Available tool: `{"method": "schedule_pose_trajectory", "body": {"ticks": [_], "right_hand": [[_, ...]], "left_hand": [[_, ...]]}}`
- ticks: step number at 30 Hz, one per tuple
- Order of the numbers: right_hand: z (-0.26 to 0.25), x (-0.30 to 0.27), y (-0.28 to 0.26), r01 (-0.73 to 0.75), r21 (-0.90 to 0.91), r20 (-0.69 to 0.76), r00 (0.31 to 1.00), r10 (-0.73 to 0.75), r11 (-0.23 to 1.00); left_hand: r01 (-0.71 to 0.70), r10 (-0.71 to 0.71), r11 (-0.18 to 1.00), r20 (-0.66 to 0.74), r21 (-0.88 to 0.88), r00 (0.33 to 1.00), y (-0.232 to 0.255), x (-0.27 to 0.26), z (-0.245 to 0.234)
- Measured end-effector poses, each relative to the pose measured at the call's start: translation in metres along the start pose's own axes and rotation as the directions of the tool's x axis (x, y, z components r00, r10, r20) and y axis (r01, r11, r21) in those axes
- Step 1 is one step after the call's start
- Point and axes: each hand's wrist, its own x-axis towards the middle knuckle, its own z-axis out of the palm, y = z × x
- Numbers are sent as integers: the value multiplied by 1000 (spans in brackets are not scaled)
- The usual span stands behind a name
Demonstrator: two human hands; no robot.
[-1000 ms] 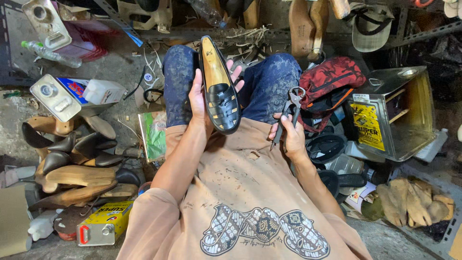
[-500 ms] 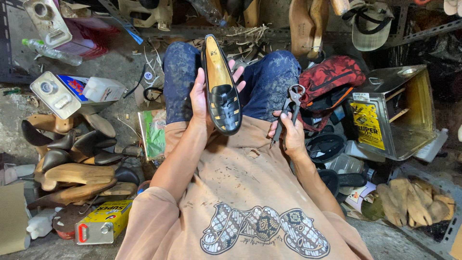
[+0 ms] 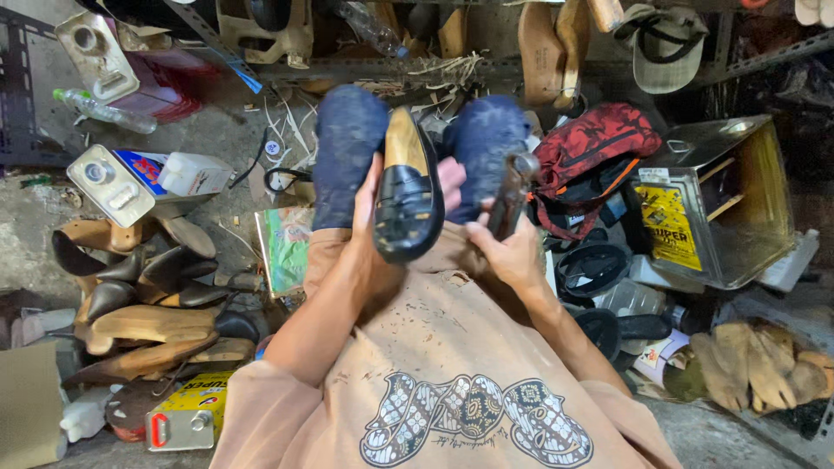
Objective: The person holds a black shoe on their lap and repeatedly uses a hammer to tap the heel and sole area. They rotate the shoe to access different sides and continue hammering along the edges and heel.
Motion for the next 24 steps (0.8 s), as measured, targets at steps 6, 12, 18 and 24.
{"method": "schedule_pose_trajectory", "body": {"ticks": [6,12,18,24], "right_hand": [[44,33,-66,457,84,31,887,-460,886],[53,59,-103,500,141,76,855,-513,855],[34,82,-95,537,131,-66,844,-533,834],[40,112,-92,742,42,12,669,-743,669]], "left_hand": [[-185,661,620,-382,762,646,-25,-70,62],[-465,535,-472,662,750,525,76,-50,28],[-400,679,-448,596,799,429,69,-30,57],[-336,589,-571,659,749,468,54,-30,77]]}}
